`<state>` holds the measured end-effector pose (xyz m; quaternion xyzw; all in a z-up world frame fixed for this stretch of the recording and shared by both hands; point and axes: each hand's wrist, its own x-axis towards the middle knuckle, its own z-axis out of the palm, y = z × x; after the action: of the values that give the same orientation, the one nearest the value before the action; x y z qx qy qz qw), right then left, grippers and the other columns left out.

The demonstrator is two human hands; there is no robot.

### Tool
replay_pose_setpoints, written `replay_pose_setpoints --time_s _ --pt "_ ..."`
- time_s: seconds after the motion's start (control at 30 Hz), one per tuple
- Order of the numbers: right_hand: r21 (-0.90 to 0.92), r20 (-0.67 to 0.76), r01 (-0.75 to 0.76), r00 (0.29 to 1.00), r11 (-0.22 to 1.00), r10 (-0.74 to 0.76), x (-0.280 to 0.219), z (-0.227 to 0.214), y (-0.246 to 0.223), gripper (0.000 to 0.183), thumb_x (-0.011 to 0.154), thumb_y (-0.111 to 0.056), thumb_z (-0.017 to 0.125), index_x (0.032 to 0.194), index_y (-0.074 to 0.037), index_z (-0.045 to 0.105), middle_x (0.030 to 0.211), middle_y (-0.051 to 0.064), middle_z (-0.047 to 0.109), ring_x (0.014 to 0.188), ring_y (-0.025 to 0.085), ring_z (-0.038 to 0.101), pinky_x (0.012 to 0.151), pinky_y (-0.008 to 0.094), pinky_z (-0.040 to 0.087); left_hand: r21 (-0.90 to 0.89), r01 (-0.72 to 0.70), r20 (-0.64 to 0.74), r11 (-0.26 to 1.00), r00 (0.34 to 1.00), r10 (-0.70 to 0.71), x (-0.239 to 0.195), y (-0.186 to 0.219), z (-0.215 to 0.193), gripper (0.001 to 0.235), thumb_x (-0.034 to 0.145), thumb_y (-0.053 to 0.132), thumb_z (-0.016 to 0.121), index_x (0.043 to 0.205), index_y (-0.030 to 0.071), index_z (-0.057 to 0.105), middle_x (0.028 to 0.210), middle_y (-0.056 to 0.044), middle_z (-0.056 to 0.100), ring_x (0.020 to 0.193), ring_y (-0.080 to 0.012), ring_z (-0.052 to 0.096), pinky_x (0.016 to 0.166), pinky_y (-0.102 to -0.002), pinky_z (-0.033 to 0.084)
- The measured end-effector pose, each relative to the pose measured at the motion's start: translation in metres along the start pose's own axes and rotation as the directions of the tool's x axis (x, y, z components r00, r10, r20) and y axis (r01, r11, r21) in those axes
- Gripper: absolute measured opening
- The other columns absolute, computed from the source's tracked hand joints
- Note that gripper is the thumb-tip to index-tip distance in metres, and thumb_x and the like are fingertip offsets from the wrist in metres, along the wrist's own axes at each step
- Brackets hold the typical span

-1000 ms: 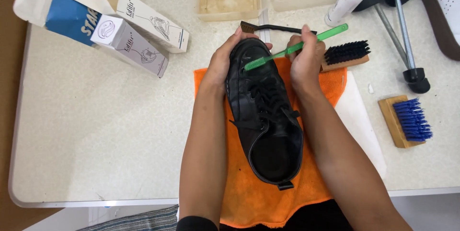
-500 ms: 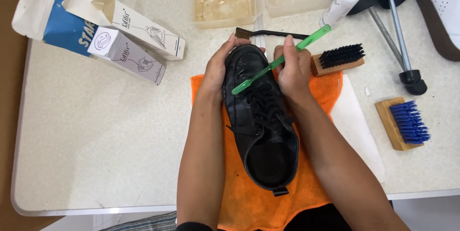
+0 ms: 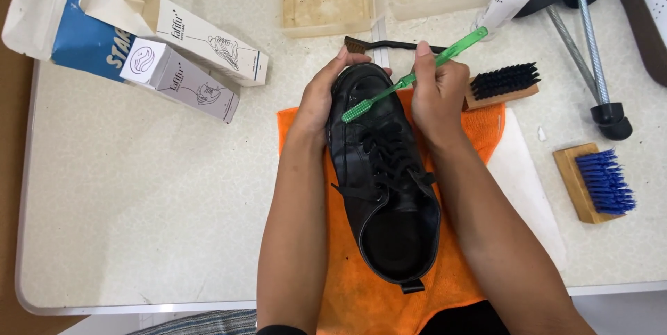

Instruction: The person cleans a black leather shoe using a green toothbrush. They scrub the upper surface, the toe area, and the laces while holding the shoe on an orange towel. The person rotates the shoe to access different sides and continues scrubbing the interior opening.

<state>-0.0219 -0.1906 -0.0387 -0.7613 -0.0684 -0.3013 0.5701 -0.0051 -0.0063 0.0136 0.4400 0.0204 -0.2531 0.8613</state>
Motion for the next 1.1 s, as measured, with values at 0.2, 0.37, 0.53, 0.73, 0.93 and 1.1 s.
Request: replay_pose_setpoints --time_s 0.2,0.37,0.53,0.73,0.93,1.1 --pt "0.025 0.111 0.182 0.977 0.983 -0.183 0.000 0.002 -0.017 0.066 0.111 -0.019 0.053 0.047 -0.014 0.039 0.039 0.001 0.032 0.036 0.018 0.031 0.046 0.030 0.029 0.006 -0.003 0.004 1.000 1.000 0.003 0.003 0.000 -0.004 0.049 0.094 0.045 0.063 0.121 0.004 0.068 0.086 -0.016 0.074 0.079 -0.0236 0.076 0.079 -0.036 0.065" --pt "-0.030 -0.077 0.069 0.994 0.997 -0.071 0.001 -0.016 0.022 0.063 0.116 -0.018 0.043 0.053 -0.015 0.043 0.041 -0.002 0.028 0.040 0.012 0.028 0.050 0.025 0.027 0.024 -0.008 0.007 1.000 1.000 0.007 0.005 -0.001 -0.005 0.050 0.094 0.046 0.064 0.120 0.003 0.068 0.087 -0.016 0.073 0.081 -0.0234 0.076 0.079 -0.036 0.065" --pt "0.002 0.024 0.044 0.999 0.999 -0.044 -0.005 -0.005 0.009 0.061 0.115 -0.020 0.046 0.055 -0.016 0.044 0.042 -0.004 0.030 0.039 0.011 0.032 0.050 0.022 0.028 0.012 -0.010 0.001 1.000 1.000 0.010 0.003 -0.002 -0.006 0.051 0.093 0.047 0.065 0.119 0.004 0.068 0.088 -0.016 0.073 0.081 -0.0237 0.076 0.079 -0.037 0.065" --pt "-0.066 -0.039 0.041 0.998 0.997 -0.043 -0.005 -0.010 0.015 0.066 0.114 -0.020 0.047 0.049 -0.016 0.041 0.039 -0.003 0.028 0.036 0.012 0.029 0.048 0.025 0.027 0.017 -0.007 0.010 1.000 1.000 0.007 0.005 -0.002 -0.006 0.050 0.094 0.046 0.065 0.120 0.003 0.068 0.087 -0.016 0.073 0.081 -0.0237 0.076 0.081 -0.037 0.065" --pt "-0.104 -0.039 0.068 0.997 0.992 -0.073 -0.005 -0.007 0.007 0.068 0.114 -0.019 0.049 0.047 -0.016 0.040 0.038 -0.001 0.029 0.038 0.014 0.034 0.048 0.028 0.029 0.001 -0.002 0.003 1.000 1.000 0.002 0.002 -0.001 -0.003 0.048 0.095 0.044 0.064 0.119 0.002 0.068 0.087 -0.017 0.073 0.081 -0.0245 0.076 0.079 -0.037 0.066" --pt "-0.111 -0.069 0.051 0.996 0.992 -0.059 -0.004 -0.011 0.010 0.067 0.116 -0.020 0.046 0.049 -0.016 0.041 0.039 -0.003 0.029 0.036 0.014 0.032 0.048 0.024 0.029 0.018 -0.013 0.002 1.000 1.000 0.013 0.000 -0.001 -0.001 0.048 0.095 0.043 0.064 0.118 0.001 0.068 0.086 -0.016 0.074 0.080 -0.0232 0.076 0.080 -0.036 0.065"
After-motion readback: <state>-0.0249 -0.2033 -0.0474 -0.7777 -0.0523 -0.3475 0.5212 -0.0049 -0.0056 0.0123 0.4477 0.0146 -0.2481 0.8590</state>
